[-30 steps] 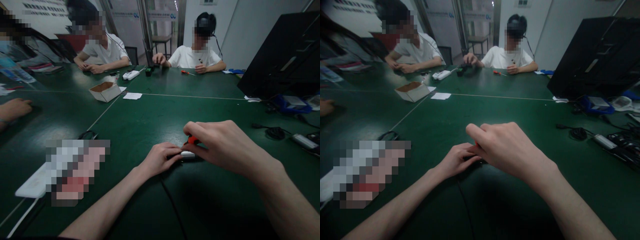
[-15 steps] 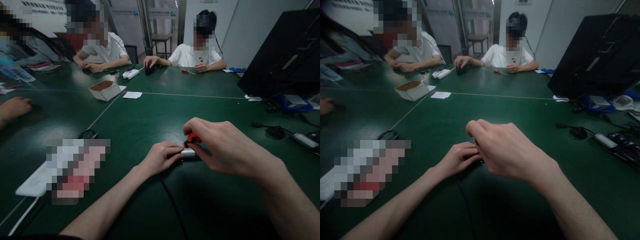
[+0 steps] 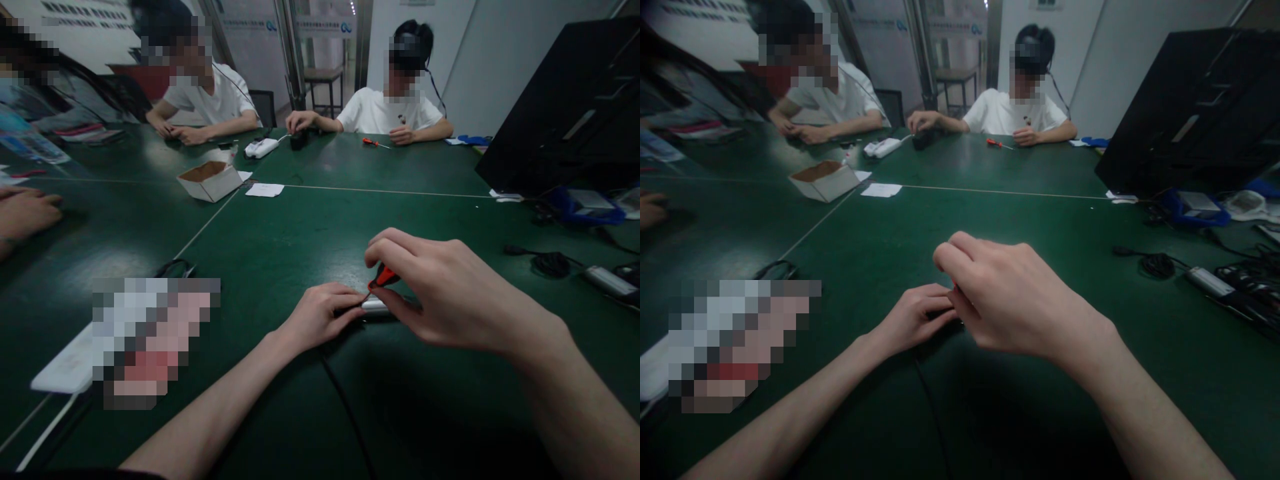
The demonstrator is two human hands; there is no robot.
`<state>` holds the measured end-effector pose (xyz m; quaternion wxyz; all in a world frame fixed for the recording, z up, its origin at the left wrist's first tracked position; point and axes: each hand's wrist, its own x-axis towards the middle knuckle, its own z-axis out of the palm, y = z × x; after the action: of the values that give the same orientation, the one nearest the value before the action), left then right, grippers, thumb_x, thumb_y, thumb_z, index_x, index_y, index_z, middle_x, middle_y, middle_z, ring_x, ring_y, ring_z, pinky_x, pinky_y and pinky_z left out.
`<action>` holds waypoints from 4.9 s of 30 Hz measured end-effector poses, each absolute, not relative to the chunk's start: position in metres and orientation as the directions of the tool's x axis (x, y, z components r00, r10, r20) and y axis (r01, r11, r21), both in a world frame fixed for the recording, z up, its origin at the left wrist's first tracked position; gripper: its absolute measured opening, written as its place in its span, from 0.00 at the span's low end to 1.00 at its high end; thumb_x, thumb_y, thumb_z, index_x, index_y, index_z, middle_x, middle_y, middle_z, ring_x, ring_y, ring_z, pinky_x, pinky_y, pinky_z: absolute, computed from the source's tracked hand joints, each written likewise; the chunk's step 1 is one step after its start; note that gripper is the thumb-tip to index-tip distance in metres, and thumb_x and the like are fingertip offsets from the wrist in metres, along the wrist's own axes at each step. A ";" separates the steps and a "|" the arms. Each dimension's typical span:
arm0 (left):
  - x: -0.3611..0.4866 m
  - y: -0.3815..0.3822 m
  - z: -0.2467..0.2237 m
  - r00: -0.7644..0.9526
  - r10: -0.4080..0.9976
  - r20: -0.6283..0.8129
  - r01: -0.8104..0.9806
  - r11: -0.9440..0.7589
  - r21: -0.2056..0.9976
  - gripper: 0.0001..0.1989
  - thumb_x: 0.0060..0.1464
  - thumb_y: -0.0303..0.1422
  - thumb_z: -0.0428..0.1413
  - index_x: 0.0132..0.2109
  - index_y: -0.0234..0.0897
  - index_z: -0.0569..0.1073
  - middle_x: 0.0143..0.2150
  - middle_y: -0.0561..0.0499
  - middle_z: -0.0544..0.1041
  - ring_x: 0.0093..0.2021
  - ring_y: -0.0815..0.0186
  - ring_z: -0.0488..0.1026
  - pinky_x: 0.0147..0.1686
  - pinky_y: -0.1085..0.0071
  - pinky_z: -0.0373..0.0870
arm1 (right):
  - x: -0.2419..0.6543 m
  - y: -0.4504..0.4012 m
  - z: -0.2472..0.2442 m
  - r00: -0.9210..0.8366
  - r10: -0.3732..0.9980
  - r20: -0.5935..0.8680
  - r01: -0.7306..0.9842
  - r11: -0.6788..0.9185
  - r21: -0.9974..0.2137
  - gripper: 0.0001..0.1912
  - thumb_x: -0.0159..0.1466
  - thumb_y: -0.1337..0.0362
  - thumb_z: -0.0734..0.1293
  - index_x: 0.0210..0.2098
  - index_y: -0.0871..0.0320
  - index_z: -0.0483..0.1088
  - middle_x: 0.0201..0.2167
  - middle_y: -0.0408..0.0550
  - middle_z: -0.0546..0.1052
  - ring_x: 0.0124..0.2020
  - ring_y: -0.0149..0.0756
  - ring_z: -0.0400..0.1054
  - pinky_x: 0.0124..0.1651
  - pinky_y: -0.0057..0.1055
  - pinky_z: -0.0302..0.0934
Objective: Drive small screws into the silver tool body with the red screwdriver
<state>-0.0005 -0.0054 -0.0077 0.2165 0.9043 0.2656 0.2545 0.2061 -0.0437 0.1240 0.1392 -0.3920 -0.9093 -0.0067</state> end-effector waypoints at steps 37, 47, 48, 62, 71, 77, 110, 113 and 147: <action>0.001 -0.007 -0.006 0.712 0.612 0.344 0.383 -0.749 0.540 0.11 0.63 0.34 0.53 0.43 0.38 0.79 0.43 0.47 0.80 0.43 0.62 0.76 0.42 0.68 0.73 | 0.206 -0.042 0.122 -0.639 0.720 0.270 0.722 0.683 -0.114 0.11 0.63 0.66 0.63 0.45 0.59 0.62 0.39 0.44 0.70 0.31 0.31 0.64 0.27 0.28 0.49; 0.001 -0.007 -0.005 0.715 0.597 0.363 0.374 -0.766 0.523 0.11 0.63 0.34 0.52 0.43 0.38 0.79 0.42 0.47 0.80 0.42 0.63 0.76 0.41 0.68 0.73 | 0.207 -0.043 0.124 -0.654 0.718 0.238 0.696 0.694 -0.183 0.12 0.62 0.69 0.61 0.46 0.58 0.60 0.37 0.43 0.69 0.29 0.30 0.62 0.27 0.27 0.50; 0.001 -0.007 -0.005 0.716 0.597 0.362 0.374 -0.766 0.523 0.11 0.63 0.34 0.52 0.43 0.38 0.79 0.42 0.47 0.80 0.42 0.63 0.76 0.41 0.68 0.73 | 0.207 -0.043 0.123 -0.654 0.716 0.244 0.696 0.696 -0.177 0.12 0.62 0.69 0.61 0.46 0.58 0.60 0.38 0.43 0.69 0.29 0.30 0.62 0.27 0.27 0.50; 0.001 -0.008 -0.004 0.715 0.596 0.365 0.375 -0.768 0.520 0.11 0.63 0.34 0.52 0.42 0.38 0.79 0.41 0.47 0.80 0.42 0.63 0.76 0.43 0.67 0.74 | 0.207 -0.041 0.122 -0.619 0.738 0.269 0.761 0.648 -0.027 0.07 0.67 0.60 0.63 0.40 0.56 0.62 0.31 0.42 0.71 0.26 0.31 0.63 0.25 0.27 0.45; 0.000 -0.006 -0.008 0.719 0.598 0.354 0.374 -0.762 0.528 0.11 0.63 0.34 0.52 0.43 0.38 0.79 0.43 0.46 0.80 0.43 0.62 0.76 0.41 0.69 0.73 | 0.206 -0.044 0.125 -0.656 0.715 0.241 0.693 0.697 -0.181 0.09 0.61 0.69 0.61 0.42 0.59 0.61 0.36 0.43 0.68 0.28 0.29 0.61 0.27 0.27 0.49; 0.000 -0.007 -0.006 0.720 0.599 0.350 0.378 -0.762 0.526 0.11 0.63 0.34 0.52 0.44 0.39 0.79 0.43 0.47 0.80 0.43 0.62 0.76 0.43 0.68 0.73 | 0.206 -0.043 0.122 -0.640 0.723 0.261 0.718 0.683 -0.130 0.09 0.64 0.68 0.61 0.44 0.58 0.60 0.37 0.44 0.70 0.28 0.30 0.62 0.26 0.27 0.48; 0.000 -0.006 -0.008 0.712 0.594 0.373 0.361 -0.767 0.531 0.11 0.64 0.34 0.52 0.43 0.37 0.78 0.40 0.48 0.79 0.40 0.64 0.76 0.38 0.70 0.72 | 0.206 -0.042 0.123 -0.655 0.702 0.280 0.702 0.702 -0.118 0.12 0.64 0.62 0.65 0.45 0.58 0.61 0.39 0.42 0.68 0.31 0.30 0.63 0.26 0.27 0.50; 0.000 -0.006 -0.007 0.721 0.587 0.369 0.357 -0.770 0.529 0.11 0.64 0.33 0.52 0.43 0.37 0.79 0.41 0.47 0.80 0.41 0.63 0.76 0.39 0.70 0.72 | 0.206 -0.042 0.123 -0.665 0.697 0.268 0.669 0.716 -0.200 0.13 0.61 0.67 0.65 0.45 0.59 0.60 0.40 0.43 0.67 0.32 0.28 0.62 0.27 0.26 0.52; 0.000 -0.006 -0.006 0.723 0.596 0.349 0.376 -0.763 0.525 0.11 0.64 0.34 0.52 0.43 0.38 0.79 0.41 0.48 0.79 0.41 0.64 0.76 0.39 0.70 0.72 | 0.205 -0.040 0.122 -0.640 0.699 0.318 0.717 0.692 -0.079 0.07 0.65 0.63 0.64 0.41 0.58 0.63 0.39 0.45 0.70 0.36 0.34 0.64 0.29 0.28 0.52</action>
<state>0.0001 -0.0061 -0.0065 0.2142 0.9031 0.2691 0.2569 0.2049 -0.0398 0.1220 0.1639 -0.3912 -0.9052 -0.0271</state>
